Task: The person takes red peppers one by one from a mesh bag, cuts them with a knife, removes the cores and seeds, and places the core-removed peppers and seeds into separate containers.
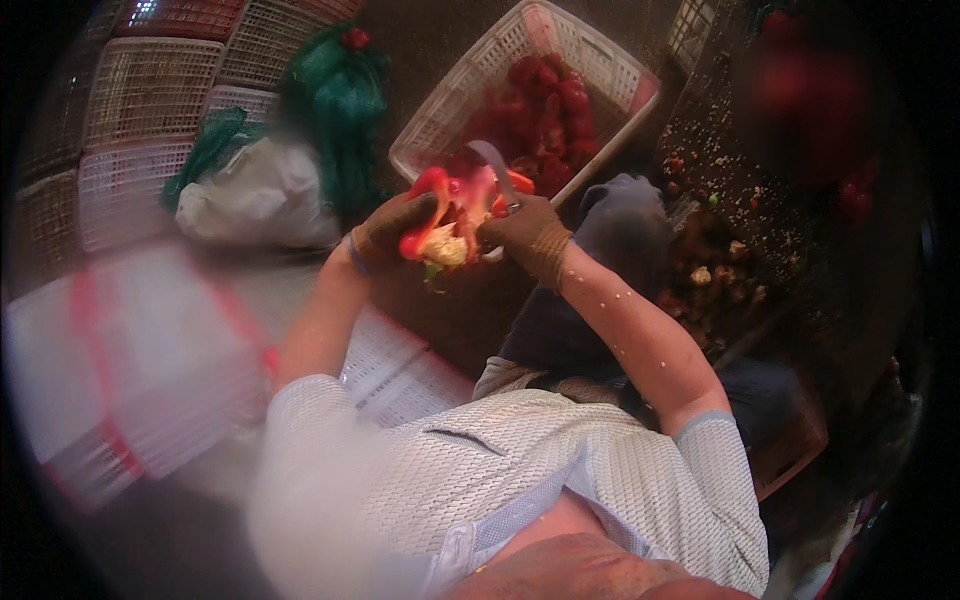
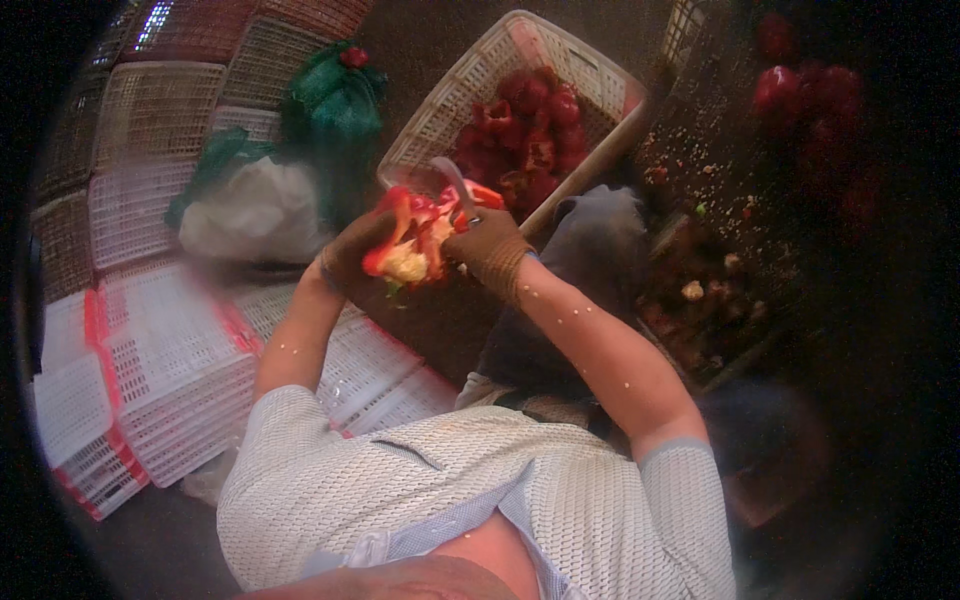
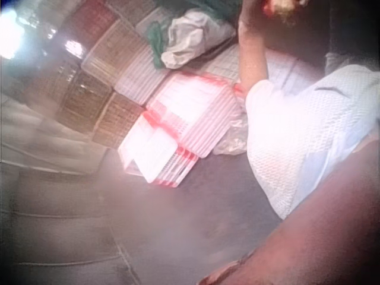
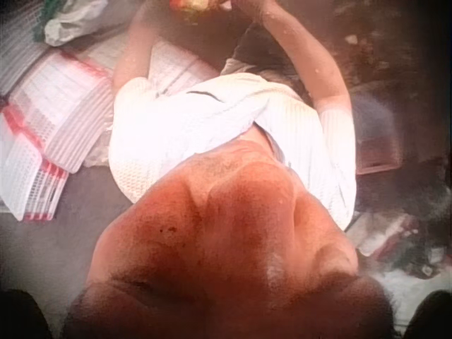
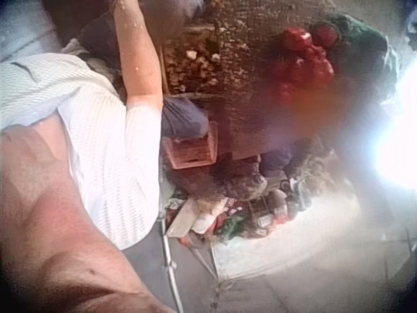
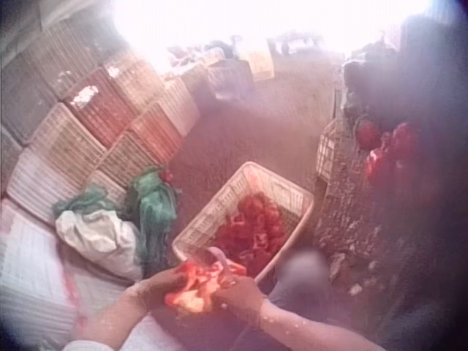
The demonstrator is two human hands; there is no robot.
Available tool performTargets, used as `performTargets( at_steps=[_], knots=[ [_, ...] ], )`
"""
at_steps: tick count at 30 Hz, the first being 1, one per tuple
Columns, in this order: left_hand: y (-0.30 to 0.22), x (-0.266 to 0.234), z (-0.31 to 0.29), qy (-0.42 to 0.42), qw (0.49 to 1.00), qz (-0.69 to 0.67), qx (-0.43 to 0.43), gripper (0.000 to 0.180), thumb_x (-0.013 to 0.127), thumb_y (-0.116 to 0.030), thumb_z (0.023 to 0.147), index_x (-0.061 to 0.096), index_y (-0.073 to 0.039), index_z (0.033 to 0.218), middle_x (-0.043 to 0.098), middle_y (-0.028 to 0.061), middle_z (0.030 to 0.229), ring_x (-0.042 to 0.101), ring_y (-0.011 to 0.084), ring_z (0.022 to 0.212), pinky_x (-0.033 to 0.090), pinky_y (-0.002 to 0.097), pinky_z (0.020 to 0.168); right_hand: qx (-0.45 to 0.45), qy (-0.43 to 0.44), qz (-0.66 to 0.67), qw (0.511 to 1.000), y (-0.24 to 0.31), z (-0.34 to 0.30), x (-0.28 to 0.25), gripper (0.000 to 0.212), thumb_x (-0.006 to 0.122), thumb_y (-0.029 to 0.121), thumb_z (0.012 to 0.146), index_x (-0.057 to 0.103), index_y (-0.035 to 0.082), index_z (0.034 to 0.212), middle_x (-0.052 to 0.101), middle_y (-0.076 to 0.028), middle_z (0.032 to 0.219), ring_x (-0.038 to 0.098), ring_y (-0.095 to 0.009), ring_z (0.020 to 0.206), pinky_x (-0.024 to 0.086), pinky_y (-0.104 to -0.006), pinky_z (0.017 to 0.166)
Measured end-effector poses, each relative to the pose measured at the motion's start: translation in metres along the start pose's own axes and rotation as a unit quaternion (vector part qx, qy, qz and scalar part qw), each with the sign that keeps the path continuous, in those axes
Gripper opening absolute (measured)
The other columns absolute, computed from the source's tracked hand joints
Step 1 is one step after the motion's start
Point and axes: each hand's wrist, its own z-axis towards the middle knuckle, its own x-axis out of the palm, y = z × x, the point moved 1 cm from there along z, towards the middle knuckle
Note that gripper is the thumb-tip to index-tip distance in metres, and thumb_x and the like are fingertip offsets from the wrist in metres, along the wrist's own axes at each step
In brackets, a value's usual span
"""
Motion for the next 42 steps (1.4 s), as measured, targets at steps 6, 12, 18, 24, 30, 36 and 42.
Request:
performTargets(
  at_steps=[6,12,18,24,30,36,42],
  knots=[
    [0.033,0.024,-0.064,0.099,0.992,-0.038,0.070,0.053,0.059,-0.054,0.094,0.057,-0.003,0.105,0.063,0.0153,0.099,0.063,0.0265,0.089,0.049,0.0402,0.089,-0.064,-0.038,0.143,0.987,0.032,0.058,-0.015,0.028,0.082,0.020,0.077,0.069,0.004,0.096,0.069,-0.009,0.078,0.064,-0.016,0.069,0.052,-0.0310,0.064],
    [0.037,0.030,0.003,-0.085,0.909,0.043,0.406,0.026,0.046,-0.034,0.105,0.046,-0.009,0.099,0.054,0.0088,0.102,0.056,0.0237,0.092,0.050,0.0379,0.084,-0.092,-0.011,0.002,0.996,-0.010,0.080,0.002,0.034,0.078,0.030,0.080,0.067,0.002,0.095,0.067,-0.009,0.081,0.062,-0.016,0.068,0.051,-0.0303,0.065],
    [0.015,0.023,0.066,0.048,0.919,-0.267,0.287,0.041,0.052,-0.035,0.103,0.050,-0.009,0.135,0.056,0.0134,0.133,0.056,0.0298,0.119,0.046,0.0437,0.104,-0.091,0.004,0.161,0.983,0.021,0.058,-0.029,0.037,0.065,0.032,0.095,0.065,0.005,0.121,0.067,-0.004,0.089,0.060,-0.014,0.075,0.050,-0.0293,0.066],
    [-0.001,0.014,0.105,-0.081,0.904,0.257,0.330,0.045,0.058,-0.033,0.100,0.053,-0.007,0.136,0.062,0.0134,0.125,0.062,0.0292,0.109,0.050,0.0412,0.096,-0.213,0.078,0.290,0.930,0.009,0.052,-0.036,0.057,0.063,0.051,0.095,0.059,0.004,0.126,0.065,-0.005,0.107,0.060,-0.014,0.094,0.052,-0.0300,0.081],
    [-0.021,0.084,0.124,-0.225,0.927,0.065,0.292,0.038,0.062,-0.034,0.099,0.063,-0.004,0.121,0.067,0.0054,0.098,0.064,0.0168,0.082,0.053,0.0307,0.069,-0.227,0.059,0.185,0.954,0.037,-0.019,-0.073,0.061,0.064,0.051,0.094,0.053,0.005,0.133,0.060,0.001,0.092,0.055,-0.007,0.075,0.045,-0.0234,0.063],
    [-0.008,0.180,0.140,-0.146,0.877,0.244,0.387,0.030,0.065,-0.025,0.097,0.064,-0.003,0.117,0.068,0.0051,0.096,0.063,0.0135,0.087,0.052,0.0299,0.077,-0.263,-0.094,0.160,0.947,0.039,-0.078,-0.122,0.054,0.075,0.031,0.088,0.055,0.002,0.130,0.064,-0.002,0.098,0.057,-0.008,0.073,0.048,-0.0236,0.063],
    [0.043,0.234,0.187,0.067,0.938,0.229,0.251,0.039,0.066,-0.032,0.096,0.064,-0.002,0.121,0.070,0.0060,0.106,0.065,0.0142,0.092,0.052,0.0293,0.081,-0.213,-0.186,0.193,0.940,0.011,-0.168,-0.191,0.038,0.070,0.023,0.090,0.061,0.002,0.120,0.066,-0.003,0.104,0.060,-0.012,0.081,0.051,-0.0260,0.072]
  ],
)
